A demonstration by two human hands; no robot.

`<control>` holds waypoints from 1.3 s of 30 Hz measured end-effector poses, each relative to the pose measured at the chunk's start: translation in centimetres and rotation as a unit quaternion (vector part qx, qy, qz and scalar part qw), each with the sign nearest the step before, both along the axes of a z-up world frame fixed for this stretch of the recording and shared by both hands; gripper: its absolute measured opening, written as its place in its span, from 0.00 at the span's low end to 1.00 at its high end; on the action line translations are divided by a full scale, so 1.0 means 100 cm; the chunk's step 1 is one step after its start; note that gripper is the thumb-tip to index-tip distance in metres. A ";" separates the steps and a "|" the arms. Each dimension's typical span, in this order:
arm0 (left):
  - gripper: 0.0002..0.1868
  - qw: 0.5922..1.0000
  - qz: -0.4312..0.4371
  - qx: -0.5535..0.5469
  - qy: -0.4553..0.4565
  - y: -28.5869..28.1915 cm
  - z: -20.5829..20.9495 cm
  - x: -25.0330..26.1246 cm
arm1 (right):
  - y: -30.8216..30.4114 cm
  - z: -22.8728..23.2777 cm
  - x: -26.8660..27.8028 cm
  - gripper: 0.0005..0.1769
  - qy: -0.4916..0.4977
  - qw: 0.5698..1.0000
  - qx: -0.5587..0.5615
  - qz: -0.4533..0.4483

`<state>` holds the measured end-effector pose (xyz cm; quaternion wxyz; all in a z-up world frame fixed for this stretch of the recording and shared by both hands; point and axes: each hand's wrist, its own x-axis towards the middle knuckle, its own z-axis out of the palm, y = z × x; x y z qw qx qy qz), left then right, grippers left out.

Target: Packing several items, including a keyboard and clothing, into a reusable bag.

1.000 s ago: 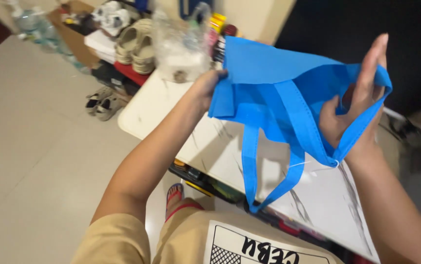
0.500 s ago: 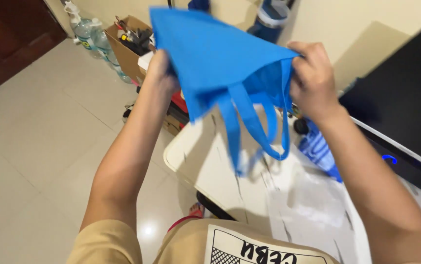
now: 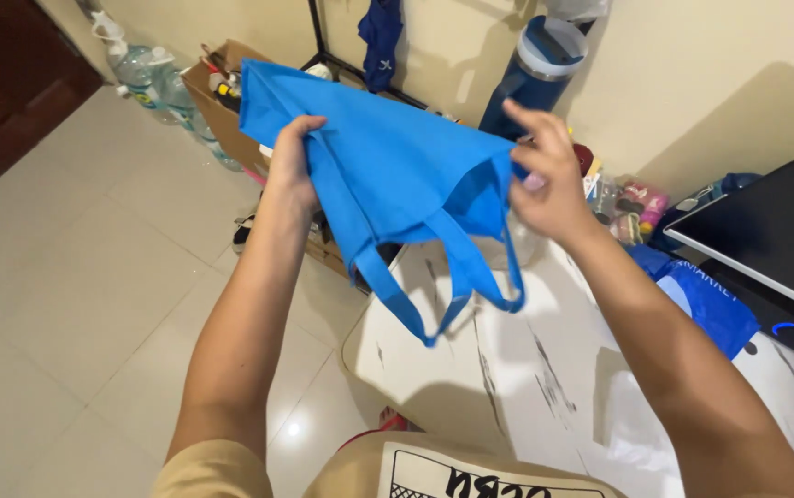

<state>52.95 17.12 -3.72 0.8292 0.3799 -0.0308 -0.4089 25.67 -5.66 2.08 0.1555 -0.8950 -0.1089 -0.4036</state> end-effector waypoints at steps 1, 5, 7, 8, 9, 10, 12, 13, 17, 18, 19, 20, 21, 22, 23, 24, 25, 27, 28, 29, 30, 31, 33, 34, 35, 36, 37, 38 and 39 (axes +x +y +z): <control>0.31 1.000 -0.004 0.000 0.001 -0.006 -0.006 0.009 | -0.012 -0.005 0.002 0.13 0.001 1.000 0.000 -0.004; 0.31 0.997 0.032 -0.047 0.053 -0.024 -0.014 0.032 | -0.095 -0.055 0.011 0.18 0.028 0.974 0.225 0.000; 0.31 0.995 0.041 -0.068 0.060 -0.027 -0.006 0.037 | -0.124 -0.077 0.016 0.19 0.023 0.966 0.251 -0.057; 0.31 0.995 0.058 -0.067 0.051 -0.027 0.000 0.039 | -0.124 -0.079 0.018 0.17 0.059 0.910 0.359 -0.198; 0.31 0.994 0.074 -0.065 0.041 -0.026 0.007 0.041 | -0.124 -0.080 0.021 0.18 0.094 0.821 0.455 -0.332; 0.31 0.994 0.073 -0.065 0.041 -0.025 0.008 0.045 | -0.130 -0.092 0.023 0.18 0.094 0.820 0.455 -0.333; 0.30 0.990 0.097 -0.100 0.011 -0.021 0.012 0.053 | -0.142 -0.114 0.028 0.34 0.103 0.837 0.407 -0.350; 0.30 0.990 0.095 -0.101 0.010 -0.021 0.016 0.053 | -0.138 -0.117 0.030 0.34 0.101 0.837 0.407 -0.351; 0.29 0.988 0.114 -0.106 -0.011 -0.021 0.024 0.051 | -0.127 -0.127 0.028 0.13 0.183 0.744 0.609 -0.206; 0.29 0.986 0.120 -0.111 -0.019 -0.021 0.024 0.051 | -0.124 -0.129 0.024 0.10 0.162 0.721 0.659 -0.138; 0.29 0.987 0.118 -0.110 -0.019 -0.021 0.025 0.050 | -0.116 -0.122 0.017 0.10 0.160 0.720 0.660 -0.140; 0.29 0.986 0.096 -0.131 -0.020 -0.023 0.026 0.049 | -0.108 -0.114 0.009 0.08 0.159 0.719 0.676 -0.044; 0.29 0.985 0.074 -0.153 -0.020 -0.024 0.028 0.046 | -0.100 -0.106 0.000 0.07 0.157 0.710 0.685 0.053; 0.29 0.986 0.070 -0.152 -0.019 -0.029 0.029 0.040 | -0.095 -0.102 -0.008 0.07 0.155 0.709 0.686 0.049; 0.29 0.987 0.061 -0.148 -0.028 -0.034 0.030 0.033 | -0.090 -0.099 -0.017 0.08 0.138 0.682 0.715 0.064; 0.29 0.987 0.052 -0.145 -0.038 -0.039 0.032 0.026 | -0.085 -0.095 -0.025 0.10 0.120 0.655 0.741 0.079; 0.29 0.988 0.048 -0.145 -0.039 -0.044 0.035 0.020 | -0.082 -0.091 -0.033 0.10 0.117 0.656 0.742 0.077; 0.29 0.988 0.027 -0.148 -0.041 -0.054 0.041 0.004 | -0.074 -0.084 -0.052 0.20 0.103 0.707 0.693 0.092; 0.29 0.988 0.024 -0.148 -0.040 -0.056 0.046 -0.006 | -0.071 -0.080 -0.061 0.20 0.103 0.707 0.693 0.089; 0.28 0.990 0.015 -0.130 -0.044 -0.057 0.052 -0.017 | -0.068 -0.076 -0.071 0.28 0.089 0.710 0.689 0.117; 0.28 0.992 0.007 -0.112 -0.051 -0.058 0.059 -0.026 | -0.065 -0.072 -0.078 0.38 0.074 0.711 0.684 0.145; 0.28 0.992 0.005 -0.113 -0.052 -0.061 0.058 -0.032 | -0.062 -0.070 -0.087 0.38 0.072 0.712 0.683 0.144; 0.27 0.992 -0.006 -0.104 -0.077 -0.067 0.059 -0.043 | -0.057 -0.067 -0.104 0.48 0.072 0.712 0.687 0.125; 0.27 0.992 -0.010 -0.104 -0.077 -0.069 0.060 -0.051 | -0.057 -0.070 -0.115 0.48 0.069 0.712 0.688 0.122; 0.26 0.988 -0.026 -0.115 -0.100 -0.071 0.060 -0.059 | -0.057 -0.073 -0.125 0.46 0.093 0.709 0.686 0.133; 0.26 0.984 -0.041 -0.127 -0.122 -0.071 0.060 -0.067 | -0.057 -0.077 -0.135 0.44 0.119 0.705 0.684 0.145; 0.26 0.984 -0.044 -0.126 -0.122 -0.071 0.059 -0.076 | -0.060 -0.086 -0.145 0.44 0.117 0.705 0.685 0.143; 0.27 0.981 -0.058 -0.119 -0.141 -0.069 0.058 -0.084 | -0.063 -0.094 -0.153 0.43 0.127 0.700 0.691 0.129; 0.27 0.978 -0.071 -0.112 -0.159 -0.067 0.058 -0.091 | -0.067 -0.102 -0.160 0.42 0.137 0.695 0.697 0.114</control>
